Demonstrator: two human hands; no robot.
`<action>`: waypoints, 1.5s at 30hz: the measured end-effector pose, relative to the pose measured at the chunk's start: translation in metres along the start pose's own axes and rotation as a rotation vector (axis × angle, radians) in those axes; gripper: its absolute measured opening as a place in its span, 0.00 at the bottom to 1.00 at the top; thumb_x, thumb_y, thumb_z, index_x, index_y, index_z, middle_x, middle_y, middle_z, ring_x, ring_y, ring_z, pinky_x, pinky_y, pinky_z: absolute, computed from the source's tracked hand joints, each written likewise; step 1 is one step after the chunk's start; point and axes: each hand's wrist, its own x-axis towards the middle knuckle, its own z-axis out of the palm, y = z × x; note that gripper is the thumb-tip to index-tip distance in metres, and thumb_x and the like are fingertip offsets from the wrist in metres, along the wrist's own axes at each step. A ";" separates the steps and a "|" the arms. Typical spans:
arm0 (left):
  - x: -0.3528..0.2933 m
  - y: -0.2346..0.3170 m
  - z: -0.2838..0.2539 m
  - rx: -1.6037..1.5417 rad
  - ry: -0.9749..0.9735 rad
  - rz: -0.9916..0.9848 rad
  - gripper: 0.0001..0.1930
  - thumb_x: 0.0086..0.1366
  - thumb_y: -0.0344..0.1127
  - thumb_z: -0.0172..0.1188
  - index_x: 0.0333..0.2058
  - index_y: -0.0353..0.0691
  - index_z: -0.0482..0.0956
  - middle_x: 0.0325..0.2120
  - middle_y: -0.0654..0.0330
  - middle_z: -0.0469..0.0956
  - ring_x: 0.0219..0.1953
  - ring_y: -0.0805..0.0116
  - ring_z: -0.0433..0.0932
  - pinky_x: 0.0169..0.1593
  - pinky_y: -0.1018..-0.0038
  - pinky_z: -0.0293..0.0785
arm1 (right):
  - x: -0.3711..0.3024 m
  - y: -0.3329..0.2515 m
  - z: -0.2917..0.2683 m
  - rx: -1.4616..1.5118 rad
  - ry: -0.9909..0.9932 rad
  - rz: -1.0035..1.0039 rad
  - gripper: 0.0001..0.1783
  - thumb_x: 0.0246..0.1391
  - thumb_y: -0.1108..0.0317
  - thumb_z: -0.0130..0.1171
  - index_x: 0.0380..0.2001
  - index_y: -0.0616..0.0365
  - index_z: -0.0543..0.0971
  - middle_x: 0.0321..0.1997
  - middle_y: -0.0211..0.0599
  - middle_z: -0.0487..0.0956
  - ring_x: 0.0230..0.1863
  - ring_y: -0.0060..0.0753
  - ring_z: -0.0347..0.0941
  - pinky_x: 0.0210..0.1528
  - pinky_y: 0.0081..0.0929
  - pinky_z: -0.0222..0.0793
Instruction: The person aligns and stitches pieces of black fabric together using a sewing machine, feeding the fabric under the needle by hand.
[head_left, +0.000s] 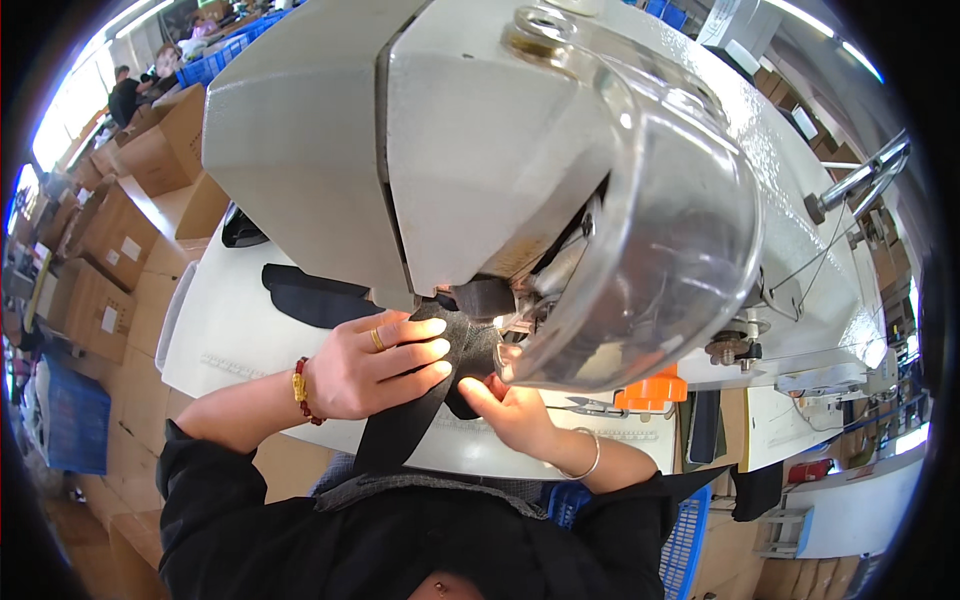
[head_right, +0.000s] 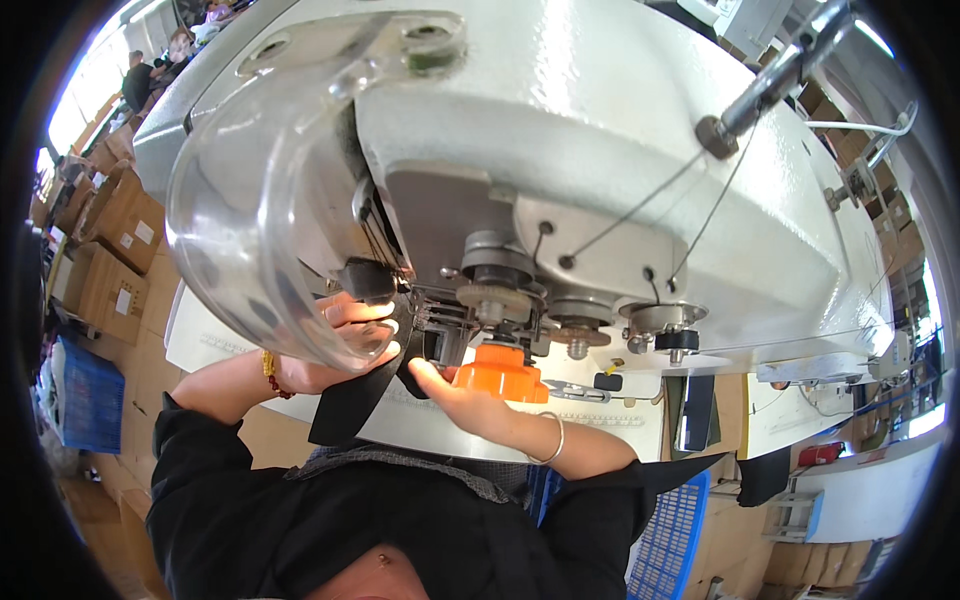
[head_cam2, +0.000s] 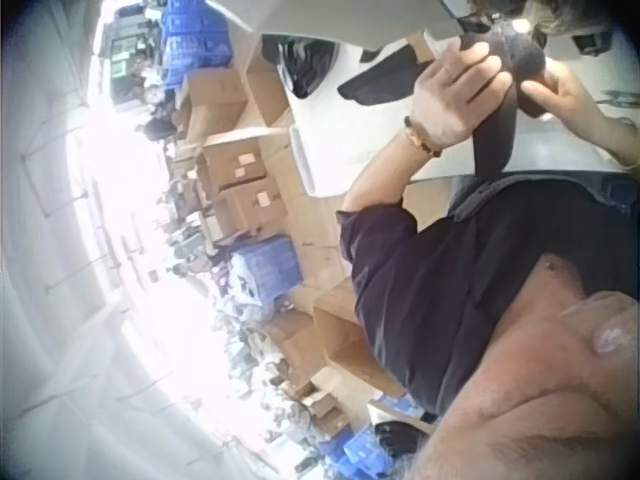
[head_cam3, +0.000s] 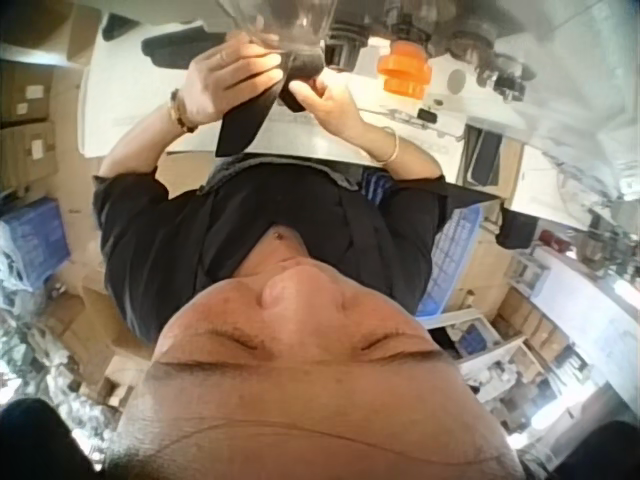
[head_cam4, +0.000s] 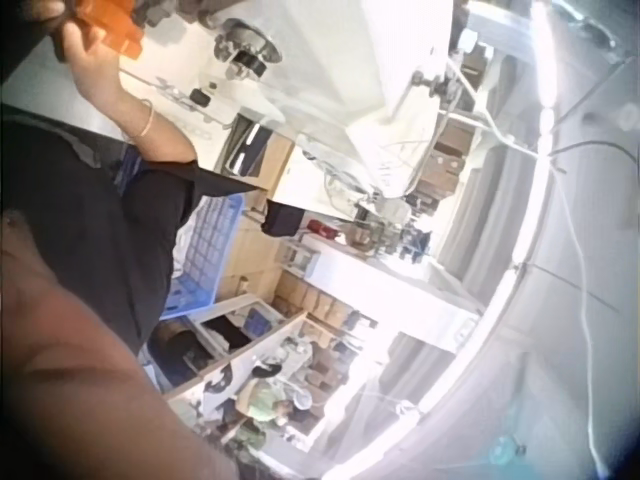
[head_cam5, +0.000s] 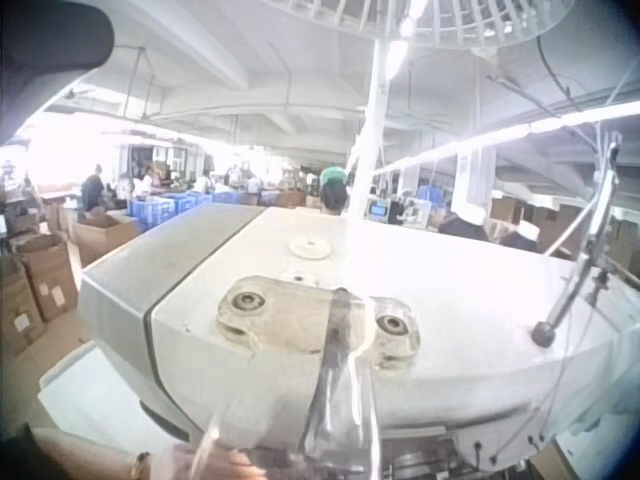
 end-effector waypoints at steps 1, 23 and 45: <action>0.002 0.001 -0.005 -0.005 -0.024 0.006 0.13 0.46 0.31 0.62 0.33 0.36 0.79 0.37 0.57 0.77 0.45 0.58 0.77 0.41 0.66 0.80 | -0.004 -0.009 0.003 -0.046 -0.016 0.069 0.25 0.61 0.45 0.56 0.43 0.58 0.80 0.30 0.25 0.78 0.31 0.19 0.71 0.33 0.21 0.67; 0.008 -0.005 -0.011 -0.023 -0.129 -0.078 0.11 0.50 0.32 0.59 0.35 0.39 0.79 0.40 0.60 0.78 0.38 0.63 0.79 0.33 0.72 0.75 | 0.000 -0.003 0.016 -0.285 0.361 -0.608 0.18 0.57 0.65 0.62 0.20 0.60 0.67 0.16 0.36 0.63 0.18 0.32 0.55 0.21 0.32 0.51; 0.003 -0.023 0.029 -0.142 0.052 -0.452 0.15 0.51 0.30 0.67 0.40 0.42 0.82 0.37 0.57 0.78 0.38 0.57 0.78 0.39 0.64 0.74 | 0.006 0.040 -0.049 -0.413 -0.014 -0.097 0.12 0.53 0.68 0.60 0.39 0.61 0.80 0.33 0.41 0.81 0.30 0.35 0.78 0.32 0.29 0.73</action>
